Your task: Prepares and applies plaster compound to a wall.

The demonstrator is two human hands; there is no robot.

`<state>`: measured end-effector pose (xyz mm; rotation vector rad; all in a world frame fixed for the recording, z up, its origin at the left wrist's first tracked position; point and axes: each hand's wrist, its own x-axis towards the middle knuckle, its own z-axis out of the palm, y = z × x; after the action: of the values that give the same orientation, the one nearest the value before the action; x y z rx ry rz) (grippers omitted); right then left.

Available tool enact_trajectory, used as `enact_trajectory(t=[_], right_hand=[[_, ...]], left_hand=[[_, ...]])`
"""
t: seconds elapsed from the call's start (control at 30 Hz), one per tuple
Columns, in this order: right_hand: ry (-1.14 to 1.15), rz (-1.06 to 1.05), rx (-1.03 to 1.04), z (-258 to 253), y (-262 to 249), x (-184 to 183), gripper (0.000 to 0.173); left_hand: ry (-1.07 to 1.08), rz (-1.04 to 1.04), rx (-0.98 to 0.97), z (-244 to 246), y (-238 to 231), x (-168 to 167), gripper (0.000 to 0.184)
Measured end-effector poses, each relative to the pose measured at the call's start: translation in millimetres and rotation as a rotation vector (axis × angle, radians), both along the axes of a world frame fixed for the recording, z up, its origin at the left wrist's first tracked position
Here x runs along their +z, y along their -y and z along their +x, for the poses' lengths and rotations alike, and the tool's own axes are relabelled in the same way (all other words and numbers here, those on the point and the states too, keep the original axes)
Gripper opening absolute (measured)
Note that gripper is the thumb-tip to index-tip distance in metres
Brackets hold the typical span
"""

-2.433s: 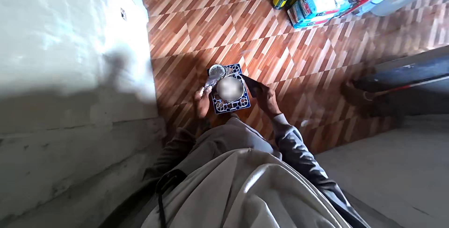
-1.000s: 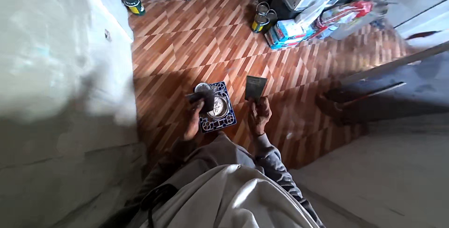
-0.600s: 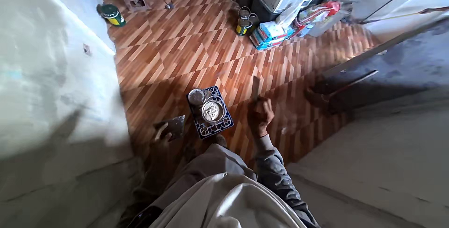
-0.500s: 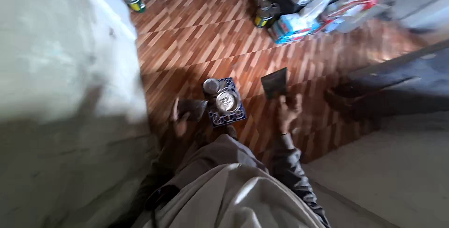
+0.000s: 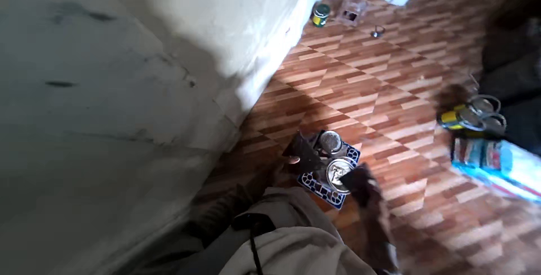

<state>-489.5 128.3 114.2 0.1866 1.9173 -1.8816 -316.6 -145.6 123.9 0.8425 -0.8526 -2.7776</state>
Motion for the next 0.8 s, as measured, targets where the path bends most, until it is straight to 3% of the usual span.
enact_trajectory(t=[0.07,0.1,0.2,0.4,0.47,0.57,0.8], right_hand=[[0.072,0.343,0.057,6,27,-62,0.041],[0.106,0.430,0.095,11,34,-81,0.047],[0.144,0.434,0.170,15,33,-117,0.040],[-0.057,0.639,0.552,-12,35,-77,0.039],[-0.105,0.637,0.590,-26,30,-75,0.039],[-0.150,0.618,0.610,-39,15,-71,0.039],[-0.098,0.566,0.631,-44,-58,-69,0.041]], left_hand=[[-0.020,0.035,0.129,14,1,-10,0.048],[0.022,0.010,0.221,23,8,9,0.043],[0.029,-0.149,0.518,52,32,43,0.033],[0.261,-0.525,0.807,109,37,33,0.025],[0.418,-0.887,0.870,113,19,32,0.023],[0.355,-1.375,1.032,106,-5,32,0.016],[0.272,-1.552,1.067,63,-73,58,0.023]])
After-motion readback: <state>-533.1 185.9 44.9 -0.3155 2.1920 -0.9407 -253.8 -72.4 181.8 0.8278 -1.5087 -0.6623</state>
